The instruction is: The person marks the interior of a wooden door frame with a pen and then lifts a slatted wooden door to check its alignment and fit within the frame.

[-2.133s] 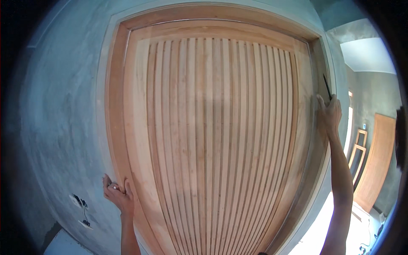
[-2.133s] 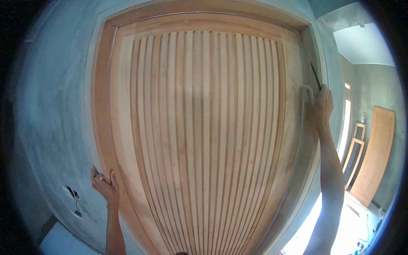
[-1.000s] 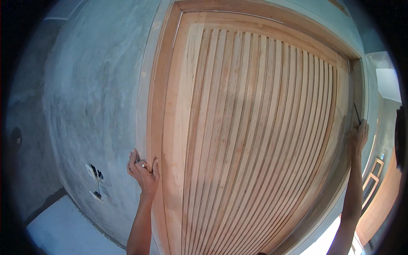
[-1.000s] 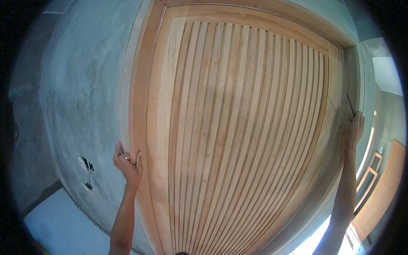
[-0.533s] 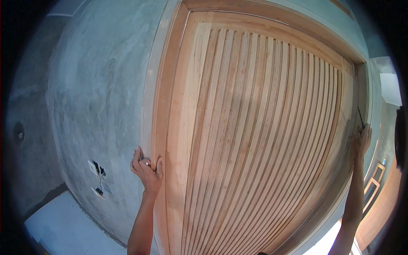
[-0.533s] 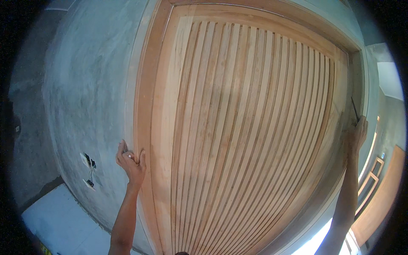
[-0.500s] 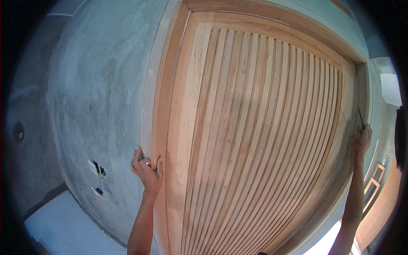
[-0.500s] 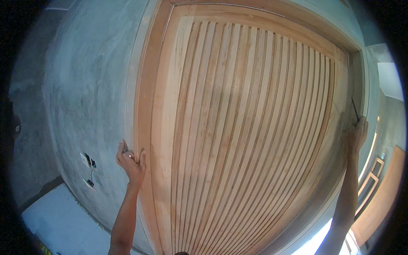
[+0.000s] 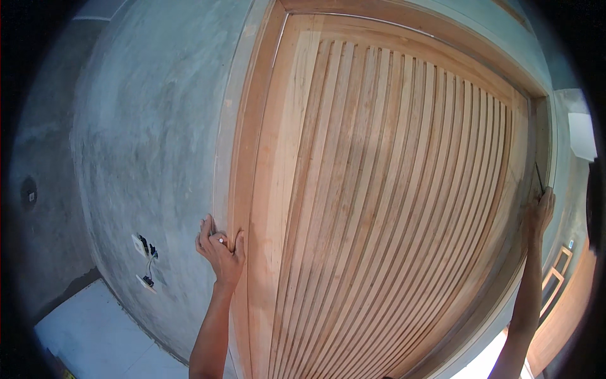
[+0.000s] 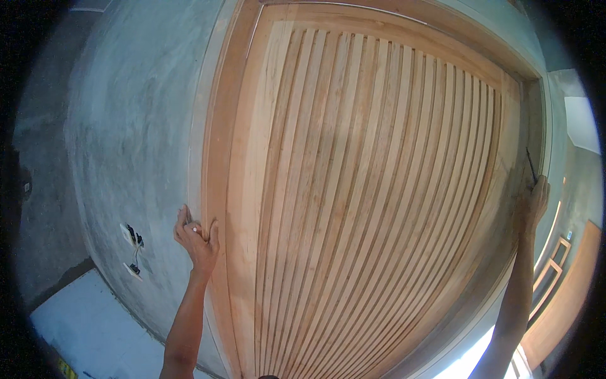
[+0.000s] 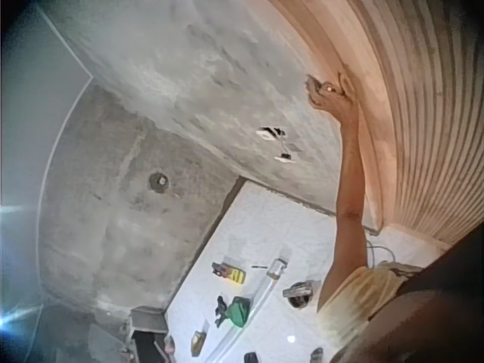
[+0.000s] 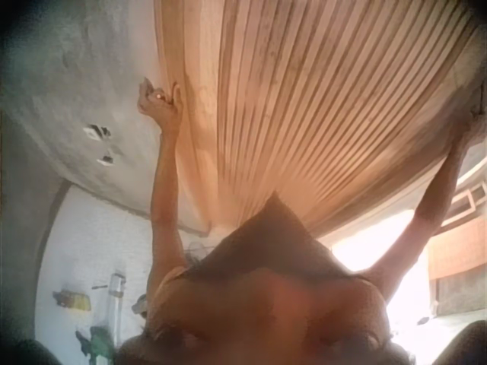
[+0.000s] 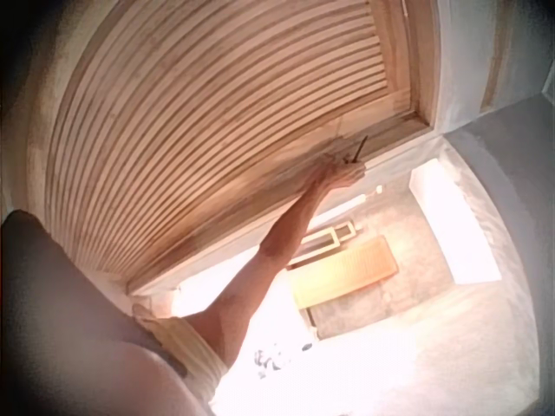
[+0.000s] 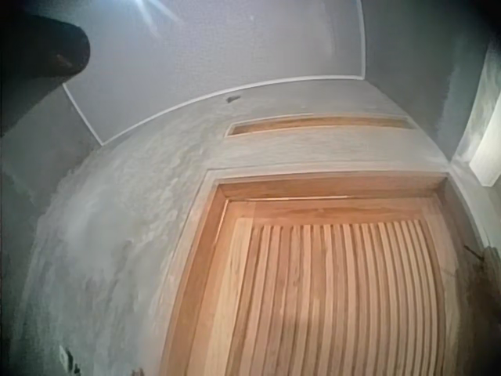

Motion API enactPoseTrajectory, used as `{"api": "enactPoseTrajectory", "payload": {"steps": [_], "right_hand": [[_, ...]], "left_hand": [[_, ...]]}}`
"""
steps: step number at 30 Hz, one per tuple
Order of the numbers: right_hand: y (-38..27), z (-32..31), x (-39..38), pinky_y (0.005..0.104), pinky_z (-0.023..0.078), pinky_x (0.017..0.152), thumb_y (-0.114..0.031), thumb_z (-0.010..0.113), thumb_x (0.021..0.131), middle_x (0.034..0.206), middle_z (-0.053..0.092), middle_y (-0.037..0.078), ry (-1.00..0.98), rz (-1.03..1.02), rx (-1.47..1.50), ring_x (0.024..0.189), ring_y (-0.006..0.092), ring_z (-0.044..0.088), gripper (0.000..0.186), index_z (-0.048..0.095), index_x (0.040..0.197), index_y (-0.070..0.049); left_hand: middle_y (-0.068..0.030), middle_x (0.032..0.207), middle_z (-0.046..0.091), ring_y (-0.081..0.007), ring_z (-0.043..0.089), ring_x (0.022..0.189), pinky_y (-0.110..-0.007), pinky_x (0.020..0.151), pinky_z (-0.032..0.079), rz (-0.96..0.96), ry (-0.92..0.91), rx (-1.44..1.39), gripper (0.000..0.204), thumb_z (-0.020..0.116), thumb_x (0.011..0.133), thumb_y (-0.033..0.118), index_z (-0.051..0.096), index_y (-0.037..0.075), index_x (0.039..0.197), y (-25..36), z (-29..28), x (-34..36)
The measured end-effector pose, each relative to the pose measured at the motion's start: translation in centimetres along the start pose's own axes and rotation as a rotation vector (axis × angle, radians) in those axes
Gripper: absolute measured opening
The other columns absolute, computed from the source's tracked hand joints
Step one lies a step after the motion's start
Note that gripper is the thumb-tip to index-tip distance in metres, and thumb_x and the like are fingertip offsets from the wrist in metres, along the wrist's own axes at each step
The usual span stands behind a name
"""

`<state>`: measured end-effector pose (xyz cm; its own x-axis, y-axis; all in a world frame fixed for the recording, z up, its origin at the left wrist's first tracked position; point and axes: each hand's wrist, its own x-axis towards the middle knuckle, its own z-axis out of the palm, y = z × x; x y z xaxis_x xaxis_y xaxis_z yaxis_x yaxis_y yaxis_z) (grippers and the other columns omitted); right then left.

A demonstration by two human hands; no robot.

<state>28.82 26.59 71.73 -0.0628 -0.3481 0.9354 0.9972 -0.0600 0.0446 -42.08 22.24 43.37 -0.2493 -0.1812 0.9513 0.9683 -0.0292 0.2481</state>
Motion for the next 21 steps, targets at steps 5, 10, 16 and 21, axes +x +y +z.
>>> {"api": "enactPoseTrajectory", "payload": {"steps": [5, 10, 16, 21], "right_hand": [[2.0, 0.5, 0.0, 0.0475, 0.043, 0.079, 0.002, 0.048, 0.081, 0.097, 0.054, 0.022, -0.191, 0.064, -0.047, 0.094, 0.0403, 0.054, 0.035, 0.049, 0.116, 0.006], [-0.3, -0.6, 0.2, 0.0476, 0.041, 0.074, 0.000, 0.051, 0.085, 0.090, 0.053, 0.019, -0.090, 0.049, 0.039, 0.088, 0.0385, 0.052, 0.013, 0.048, 0.098, 0.000], [0.2, -1.1, 0.3, 0.0489, 0.042, 0.081, -0.004, 0.050, 0.087, 0.099, 0.055, 0.021, -0.061, 0.013, 0.041, 0.097, 0.0408, 0.053, 0.017, 0.049, 0.103, 0.002], [1.2, -0.9, 0.5, 0.0487, 0.043, 0.084, -0.004, 0.049, 0.086, 0.103, 0.055, 0.021, -0.113, 0.091, -0.009, 0.100, 0.0413, 0.053, 0.023, 0.049, 0.108, 0.002]], "left_hand": [[-0.0249, 0.143, 0.034, -0.0440, 0.032, 0.134, -0.054, 0.103, 0.022, 0.027, 0.018, -0.006, 0.035, 0.071, 0.087, 0.023, 0.040, 0.006, 0.093, 0.4, 0.2, 0.3], [-0.0250, 0.142, 0.034, -0.0440, 0.033, 0.133, -0.055, 0.103, 0.022, 0.038, 0.012, 0.007, 0.034, 0.070, 0.087, 0.021, 0.041, 0.006, 0.093, 0.7, -0.4, 0.5], [-0.0248, 0.142, 0.034, -0.0440, 0.033, 0.133, -0.055, 0.103, 0.022, 0.036, 0.019, -0.004, 0.033, 0.070, 0.087, 0.021, 0.041, 0.006, 0.093, 0.9, -0.3, 0.7], [-0.0251, 0.143, 0.035, -0.0440, 0.033, 0.133, -0.055, 0.103, 0.021, 0.024, 0.022, 0.000, 0.035, 0.070, 0.086, 0.023, 0.041, 0.005, 0.093, 1.3, -0.7, 0.8]]}}
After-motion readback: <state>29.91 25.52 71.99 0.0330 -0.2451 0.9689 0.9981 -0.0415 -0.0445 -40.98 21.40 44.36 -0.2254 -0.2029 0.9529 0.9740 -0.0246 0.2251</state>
